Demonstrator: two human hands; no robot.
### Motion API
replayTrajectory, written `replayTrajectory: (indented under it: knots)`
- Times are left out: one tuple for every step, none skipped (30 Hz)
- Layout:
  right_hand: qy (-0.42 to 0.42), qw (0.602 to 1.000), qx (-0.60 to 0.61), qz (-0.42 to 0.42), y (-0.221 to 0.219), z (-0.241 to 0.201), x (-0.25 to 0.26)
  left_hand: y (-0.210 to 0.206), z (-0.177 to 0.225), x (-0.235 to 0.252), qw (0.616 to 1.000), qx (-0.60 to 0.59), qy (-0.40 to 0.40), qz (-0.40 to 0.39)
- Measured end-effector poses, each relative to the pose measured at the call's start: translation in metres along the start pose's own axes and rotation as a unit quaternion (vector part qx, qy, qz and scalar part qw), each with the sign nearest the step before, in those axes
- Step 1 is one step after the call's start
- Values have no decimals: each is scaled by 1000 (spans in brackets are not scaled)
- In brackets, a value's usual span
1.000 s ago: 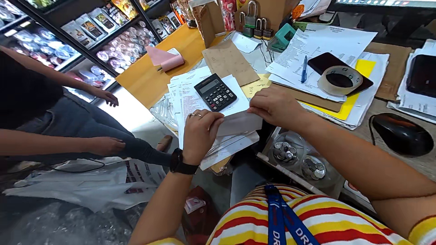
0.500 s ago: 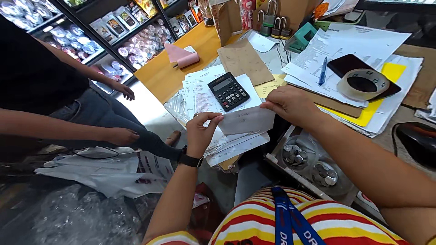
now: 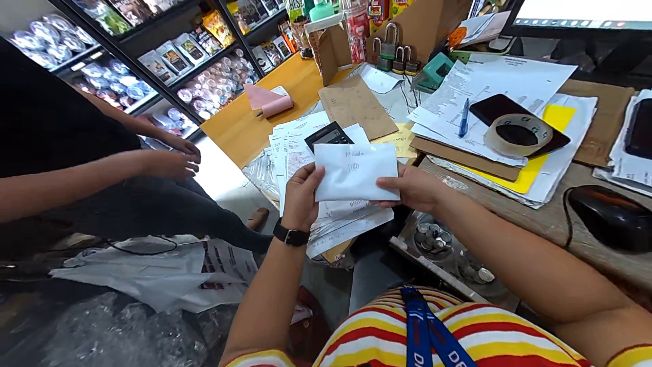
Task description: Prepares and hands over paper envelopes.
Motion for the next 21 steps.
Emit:
replayTrajectory:
  knots:
    - [-20,999,35,9,0,6,1,-6,-1,-2,999,-35,32,-17]
    - [-33,997,65,26,1,10,2,-13,-2,-5,995,-65,58,-44]
    - [-41,994,92,45,3,12,3,-20,-4,-9,990,-95,72,-73]
    - [-46,991,109,54,4,15,3,-26,-5,-14,986,-113,77,-91]
    - [-50,991,115,51,1,16,1,-29,-6,-18,986,-123,76,-86]
    - [-55,991,116,43,-4,18,-2,-29,-8,-20,987,-135,74,-54]
    - [-58,990,120,40,-9,18,-4,-29,-10,-22,986,-150,73,-10]
    - [-55,990,124,43,-12,19,-5,-28,-14,-23,983,-169,73,25]
    - [-45,990,125,50,-14,19,-3,-30,-19,-25,978,-190,73,47]
    - [-34,991,117,54,-17,19,-2,-34,-23,-27,974,-204,76,56]
    - [-25,993,103,49,-22,19,-1,-38,-26,-28,973,-209,82,61]
    - [-21,995,85,41,-26,18,-1,-39,-27,-28,971,-211,87,70]
    - [-18,998,60,27,-29,16,-3,-37,-26,-24,971,-210,84,79]
    - [-14,1000,26,11,-31,14,-4,-30,-22,-18,970,-214,70,91]
    - [-9,1000,-9,-3,-32,10,-6,-19,-15,-9,968,-226,46,101]
    - [-3,999,-34,-13,-29,6,-8,-7,-8,2,963,-248,15,104]
    - [3,999,-48,-17,-25,3,-9,6,0,13,957,-269,-18,107]
    - [12,999,-49,-12,-21,-1,-10,16,8,21,950,-287,-45,110]
    - [21,999,-44,-6,-17,-4,-10,23,15,27,944,-301,-60,117]
    - [27,999,-39,-1,-15,-7,-10,26,18,32,939,-315,-65,126]
    - [29,999,-33,2,-13,-9,-11,27,19,35,933,-328,-65,134]
Point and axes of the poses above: each hand's wrist, its own x-axis towards the middle knuckle, its own y-axis out of the back of the hand, z = x × y, the point moved 8 cm from there along x, towards the middle knuckle, and after that the axes turned 8 degrees about x, right-handed, at the moved point
